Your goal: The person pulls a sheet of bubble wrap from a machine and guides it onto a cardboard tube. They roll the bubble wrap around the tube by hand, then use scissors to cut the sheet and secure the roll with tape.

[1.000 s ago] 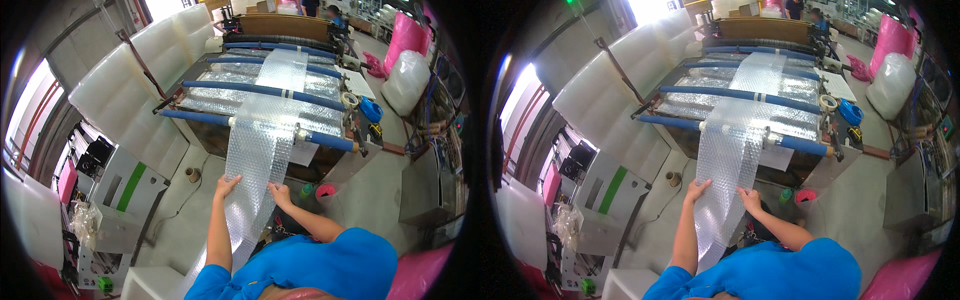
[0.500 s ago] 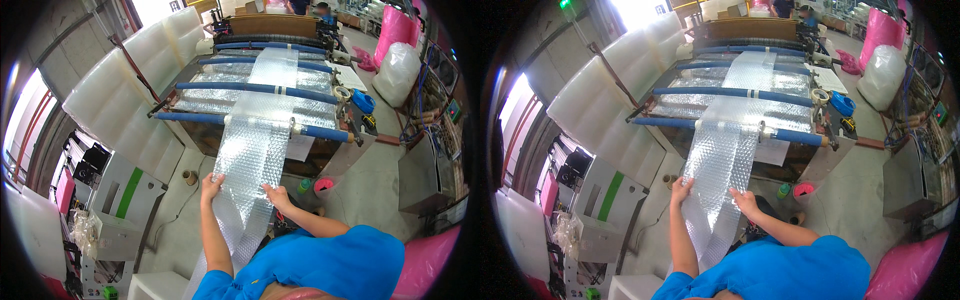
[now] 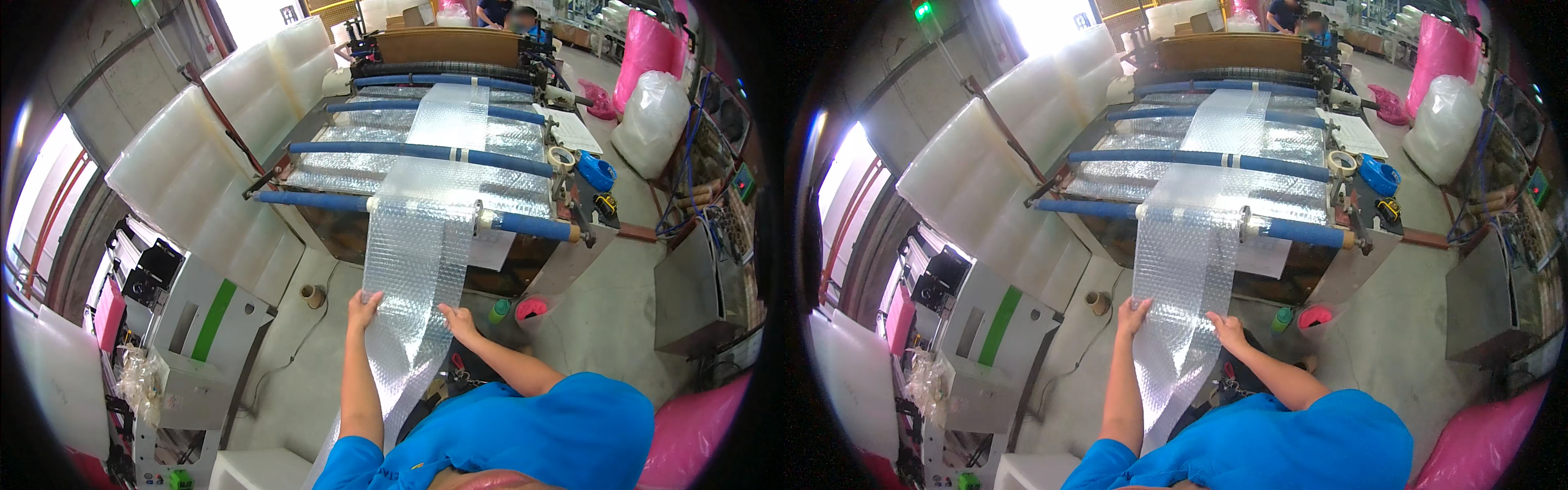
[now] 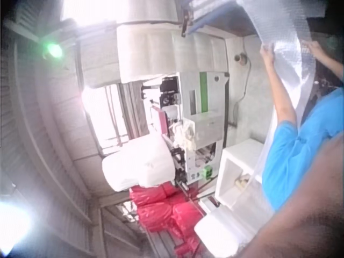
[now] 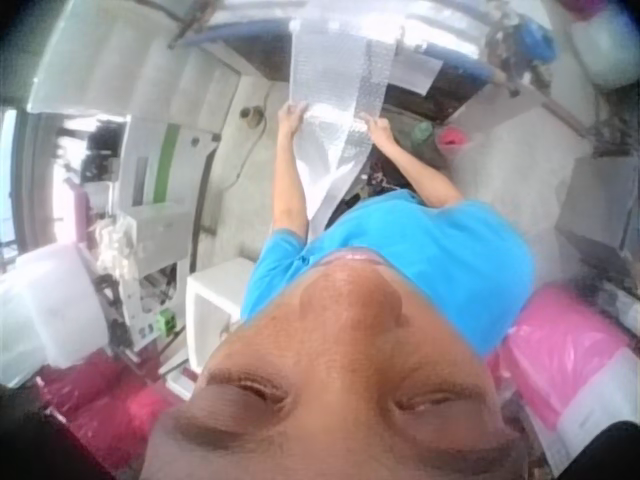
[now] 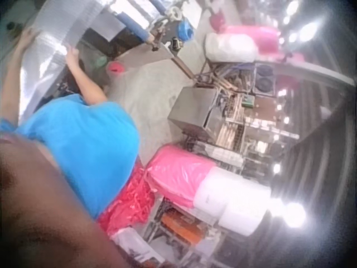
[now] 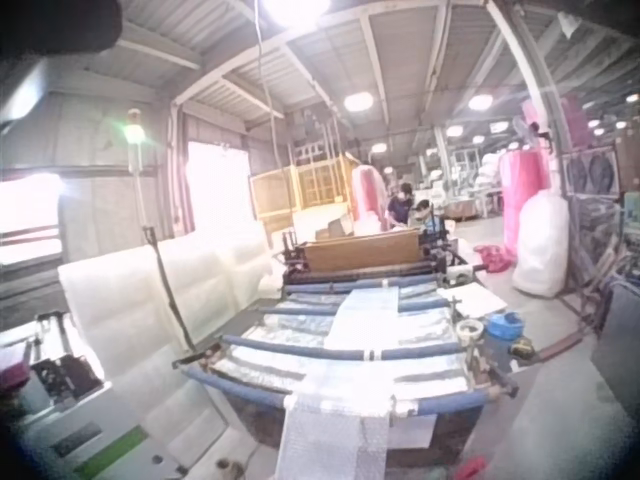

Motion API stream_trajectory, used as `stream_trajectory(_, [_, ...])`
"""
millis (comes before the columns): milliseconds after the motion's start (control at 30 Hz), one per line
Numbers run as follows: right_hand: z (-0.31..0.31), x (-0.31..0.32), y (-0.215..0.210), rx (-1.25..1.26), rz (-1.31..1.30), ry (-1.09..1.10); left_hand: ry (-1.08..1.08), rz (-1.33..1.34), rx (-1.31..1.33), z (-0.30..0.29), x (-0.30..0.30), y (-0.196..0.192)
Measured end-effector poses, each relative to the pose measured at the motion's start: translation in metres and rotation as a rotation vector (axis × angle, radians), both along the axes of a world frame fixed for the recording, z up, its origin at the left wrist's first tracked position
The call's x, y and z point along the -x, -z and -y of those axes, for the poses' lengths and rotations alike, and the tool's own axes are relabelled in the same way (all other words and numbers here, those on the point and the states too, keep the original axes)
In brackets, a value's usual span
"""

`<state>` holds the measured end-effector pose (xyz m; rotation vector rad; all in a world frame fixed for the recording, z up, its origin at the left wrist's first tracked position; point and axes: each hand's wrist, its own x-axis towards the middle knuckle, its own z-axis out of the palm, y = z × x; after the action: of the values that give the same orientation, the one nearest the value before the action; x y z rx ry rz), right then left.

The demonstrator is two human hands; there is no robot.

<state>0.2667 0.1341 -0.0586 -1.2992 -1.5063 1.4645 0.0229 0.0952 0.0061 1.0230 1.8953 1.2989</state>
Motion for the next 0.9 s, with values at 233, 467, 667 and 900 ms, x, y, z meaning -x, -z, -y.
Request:
stream_trajectory(233, [-0.001,0.003,0.010,0.024,-0.018,0.011,0.008,0.061,-0.004,-0.001,0.003,0.004])
stream_trajectory(467, [0.003,0.001,-0.008,0.032,-0.031,0.019,0.011,-0.027,-0.033,-0.002,0.002,0.006])
stream_trajectory(667, [0.004,0.003,-0.013,0.030,-0.054,0.045,-0.002,-0.057,0.030,-0.002,-0.003,-0.003])
stream_trajectory(900, [0.004,-0.001,-0.027,-0.034,0.057,0.012,-0.004,-0.072,0.059,-0.005,-0.003,0.000])
